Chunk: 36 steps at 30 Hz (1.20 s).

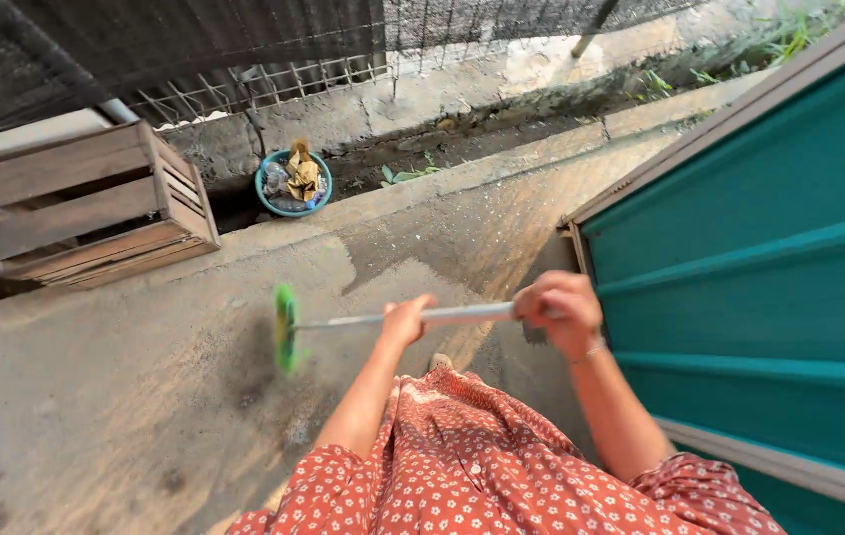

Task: The person sweeps the floor outdoors using a broom, pushing debris along the concrete and under the edge of a teal metal door.

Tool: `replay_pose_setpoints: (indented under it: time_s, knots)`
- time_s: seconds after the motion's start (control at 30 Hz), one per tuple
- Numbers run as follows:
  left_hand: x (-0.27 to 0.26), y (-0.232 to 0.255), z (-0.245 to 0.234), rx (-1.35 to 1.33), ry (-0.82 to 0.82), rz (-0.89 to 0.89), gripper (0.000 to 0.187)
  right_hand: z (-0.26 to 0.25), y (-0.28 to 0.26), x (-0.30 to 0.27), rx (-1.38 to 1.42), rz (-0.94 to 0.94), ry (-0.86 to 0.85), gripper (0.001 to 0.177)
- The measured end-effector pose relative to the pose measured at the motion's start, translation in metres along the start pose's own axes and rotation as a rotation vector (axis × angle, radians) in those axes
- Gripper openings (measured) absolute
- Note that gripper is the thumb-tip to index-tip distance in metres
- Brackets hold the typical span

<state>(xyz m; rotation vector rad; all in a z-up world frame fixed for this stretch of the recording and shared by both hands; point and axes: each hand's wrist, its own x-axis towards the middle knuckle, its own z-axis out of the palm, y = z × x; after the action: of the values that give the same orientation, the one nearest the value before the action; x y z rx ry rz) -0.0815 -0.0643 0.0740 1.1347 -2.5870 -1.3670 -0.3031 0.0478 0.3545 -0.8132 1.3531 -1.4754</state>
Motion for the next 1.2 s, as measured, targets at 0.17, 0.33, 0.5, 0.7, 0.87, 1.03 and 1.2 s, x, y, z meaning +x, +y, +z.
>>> replay_pose_setpoints:
  time_s: [0.17,0.33,0.5,0.7,0.87,1.03,1.2]
  knots:
    - [-0.045,-0.065,0.028,-0.03,-0.221,-0.281,0.037,0.037,0.085,-0.024,0.202,-0.017,-0.17,0.032]
    - [0.016,-0.012,0.038,-0.051,-0.068,-0.122,0.042,-0.005,0.036,0.015,0.18,-0.045,-0.211,0.03]
    - [0.086,0.06,0.047,-0.198,0.092,0.067,0.038,-0.021,-0.026,0.038,-0.271,-0.101,-0.352,0.023]
    - [0.107,0.098,0.019,-0.565,0.21,0.276,0.032,0.01,-0.028,0.043,-0.429,-0.269,-0.667,0.018]
    - [0.123,0.105,-0.038,-0.263,0.223,0.353,0.041,-0.01,-0.06,0.062,-0.18,-0.431,-0.352,0.044]
    - [0.122,0.063,-0.076,-0.165,0.152,0.211,0.028,0.004,-0.068,0.118,0.241,-0.384,-0.301,0.046]
    - [0.091,-0.026,-0.096,-0.117,0.108,0.034,0.031,0.045,0.0,0.172,0.262,-0.186,-0.111,0.035]
